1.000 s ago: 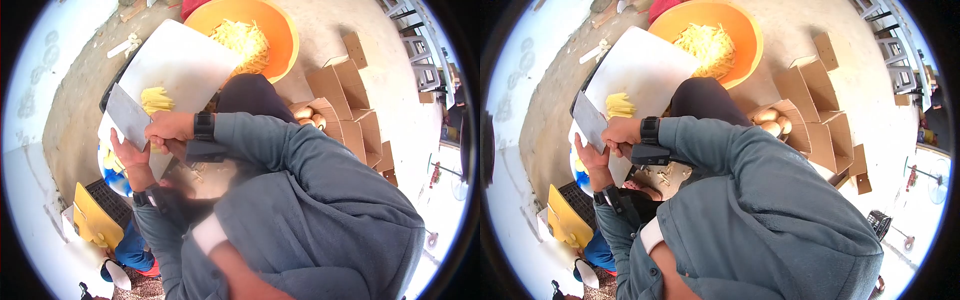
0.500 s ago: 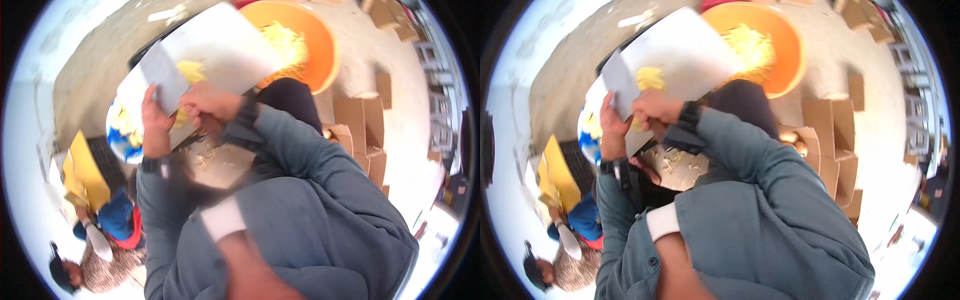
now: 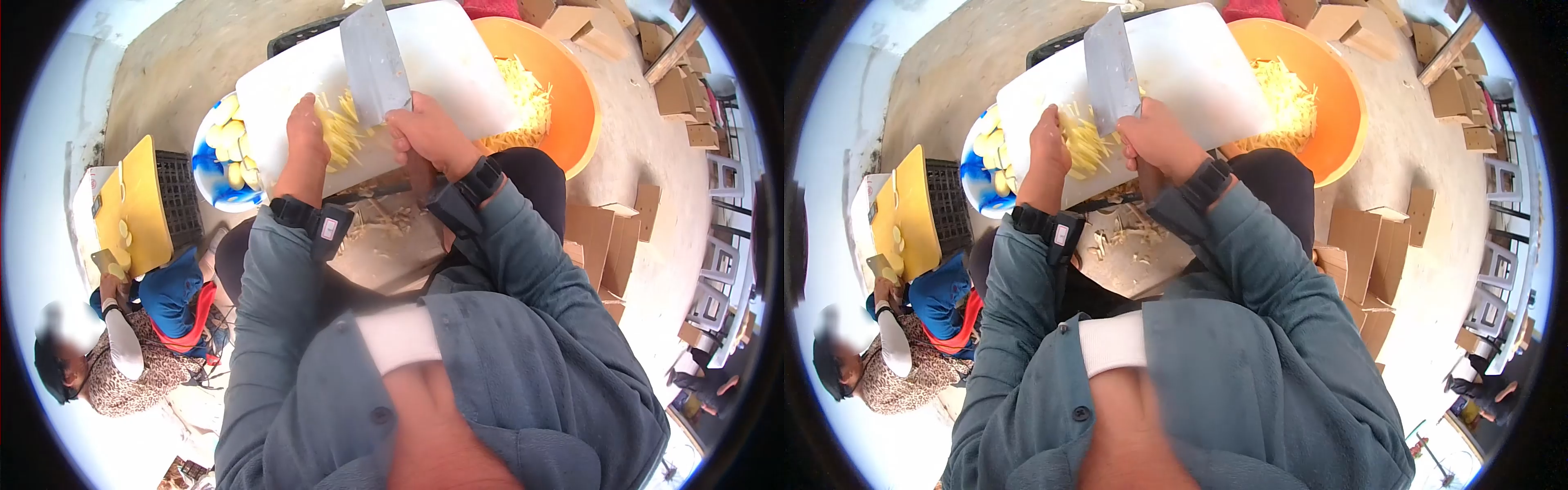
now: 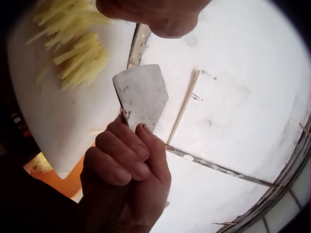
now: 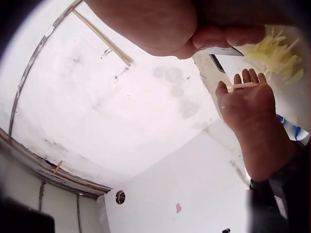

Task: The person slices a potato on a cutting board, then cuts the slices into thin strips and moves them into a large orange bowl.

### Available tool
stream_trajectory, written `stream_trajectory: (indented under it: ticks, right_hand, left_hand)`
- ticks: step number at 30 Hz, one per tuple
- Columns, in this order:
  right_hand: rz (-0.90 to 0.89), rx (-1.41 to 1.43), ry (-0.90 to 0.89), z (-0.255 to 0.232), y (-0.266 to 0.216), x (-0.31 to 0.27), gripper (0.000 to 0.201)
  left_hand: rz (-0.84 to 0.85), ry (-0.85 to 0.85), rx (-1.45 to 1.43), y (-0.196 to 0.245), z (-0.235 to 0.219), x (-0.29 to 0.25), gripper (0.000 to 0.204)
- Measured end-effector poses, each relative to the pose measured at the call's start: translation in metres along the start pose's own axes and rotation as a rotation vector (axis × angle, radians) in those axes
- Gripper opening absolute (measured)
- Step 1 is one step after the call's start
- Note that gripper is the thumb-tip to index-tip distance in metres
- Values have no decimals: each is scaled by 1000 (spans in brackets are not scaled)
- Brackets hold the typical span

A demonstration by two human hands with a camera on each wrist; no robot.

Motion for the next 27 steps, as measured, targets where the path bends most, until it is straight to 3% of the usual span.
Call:
stream_trajectory:
  ticks: [1,4,5,9,11,15,18,20,24,26,27]
  right_hand:
    - [-11,-79,-5,0,0,-1,13]
    - [-26,-259,-15,5,4,-3,17]
    - [-25,-360,-9,7,6,-3,21]
    - [-83,-667,33,14,35,8,30]
    - [-265,-806,7,24,44,12,29]
    - [-331,-858,79,51,66,22,28]
    - [-208,-786,49,83,74,35,25]
    - [-335,-763,20,102,90,57,24]
    - [-331,-733,13,120,104,85,23]
    - [-141,-540,77,112,110,92,23]
    - [-139,-545,86,107,109,94,23]
  left_hand:
    - [44,104,211,7,4,-14,46]
    - [69,71,164,11,0,-12,63]
    - [61,104,142,15,7,-32,55]
    - [132,196,57,29,-10,-29,59]
    - [238,216,-26,38,-17,-28,53]
    - [250,275,-125,63,-23,-52,44]
    - [192,260,-213,69,-27,-55,38]
    - [160,222,-245,68,-27,-52,38]
    - [78,221,-332,69,-43,-47,29]
    - [57,221,-375,72,-52,-44,28]
    - [47,229,-385,74,-53,-45,28]
Point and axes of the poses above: each hand's wrist, its own x-axis towards the middle knuckle, its own z-axis out of the palm, y = z × x, the point moved 5 cm from there along x, towards the middle knuckle, and after that the axes turned 2 degrees about z, right-handed, at the moved point
